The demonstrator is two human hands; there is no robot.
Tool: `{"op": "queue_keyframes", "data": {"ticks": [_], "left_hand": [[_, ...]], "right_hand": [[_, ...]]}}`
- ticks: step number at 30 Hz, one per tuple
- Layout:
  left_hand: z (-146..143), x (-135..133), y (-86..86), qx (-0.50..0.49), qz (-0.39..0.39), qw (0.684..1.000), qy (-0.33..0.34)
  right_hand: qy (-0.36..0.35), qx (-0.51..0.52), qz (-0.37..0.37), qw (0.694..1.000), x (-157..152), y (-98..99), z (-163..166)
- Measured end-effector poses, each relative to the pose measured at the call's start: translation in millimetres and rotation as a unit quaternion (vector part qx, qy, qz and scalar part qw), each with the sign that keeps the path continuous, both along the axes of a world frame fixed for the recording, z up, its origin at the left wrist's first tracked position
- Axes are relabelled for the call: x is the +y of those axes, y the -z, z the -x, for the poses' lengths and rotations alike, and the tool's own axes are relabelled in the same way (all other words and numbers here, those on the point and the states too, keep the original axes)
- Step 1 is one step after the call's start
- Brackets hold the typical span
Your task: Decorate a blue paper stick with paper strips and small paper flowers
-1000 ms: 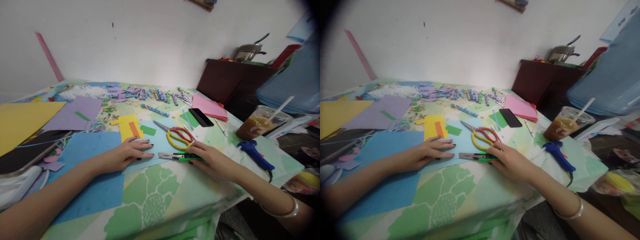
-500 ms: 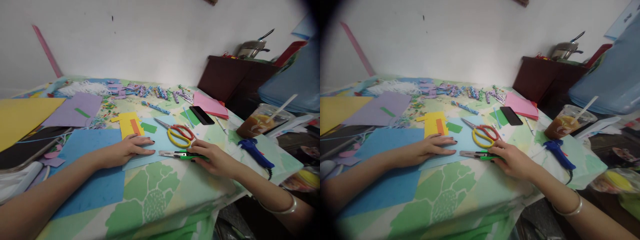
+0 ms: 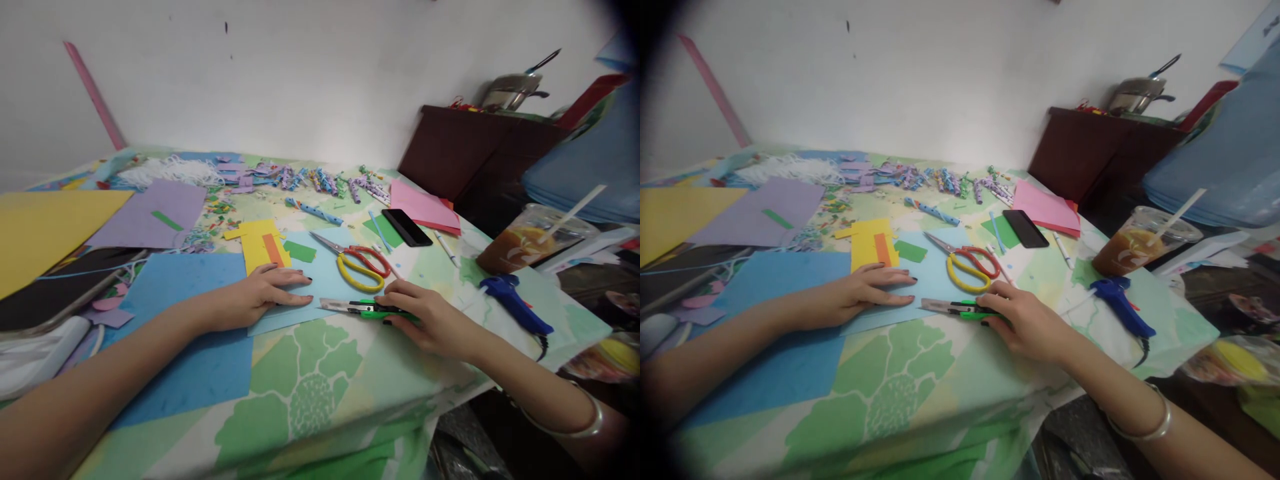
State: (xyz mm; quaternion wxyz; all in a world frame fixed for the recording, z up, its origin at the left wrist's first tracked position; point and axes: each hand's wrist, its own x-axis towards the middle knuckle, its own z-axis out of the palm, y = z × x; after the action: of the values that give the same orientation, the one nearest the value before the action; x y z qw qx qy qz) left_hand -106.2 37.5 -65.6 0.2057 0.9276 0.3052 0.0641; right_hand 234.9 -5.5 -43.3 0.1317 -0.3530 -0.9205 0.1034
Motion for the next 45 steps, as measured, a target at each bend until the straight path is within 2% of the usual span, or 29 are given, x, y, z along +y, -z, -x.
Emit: {"op": "queue_keyframes", "data": {"ticks": [33, 38, 42, 45], "left_hand": [[-1.5, -1.2, -1.6, 0.027, -0.010, 1.000, 0.007], [-1.4, -2.0, -3.5, 0.024, 0.006, 1.000, 0.003], [1.9, 0.0, -6.8, -0.007, 0.056, 0.998, -0.005], [4.2, 2.3, -6.3, -0.025, 0.066, 0.997, 0.009]], "right_hand": [[-0.009, -0.015, 0.004, 1.000, -1.6, 3.2, 9.1], [-0.006, -0.003, 0.004, 1.000, -3.6, 3.7, 7.0], [0.008, 0.020, -0.006, 1.000, -4.4, 3.7, 4.2], [0.021, 0.025, -0.018, 0.999, -4.6, 4.6, 4.2]]}}
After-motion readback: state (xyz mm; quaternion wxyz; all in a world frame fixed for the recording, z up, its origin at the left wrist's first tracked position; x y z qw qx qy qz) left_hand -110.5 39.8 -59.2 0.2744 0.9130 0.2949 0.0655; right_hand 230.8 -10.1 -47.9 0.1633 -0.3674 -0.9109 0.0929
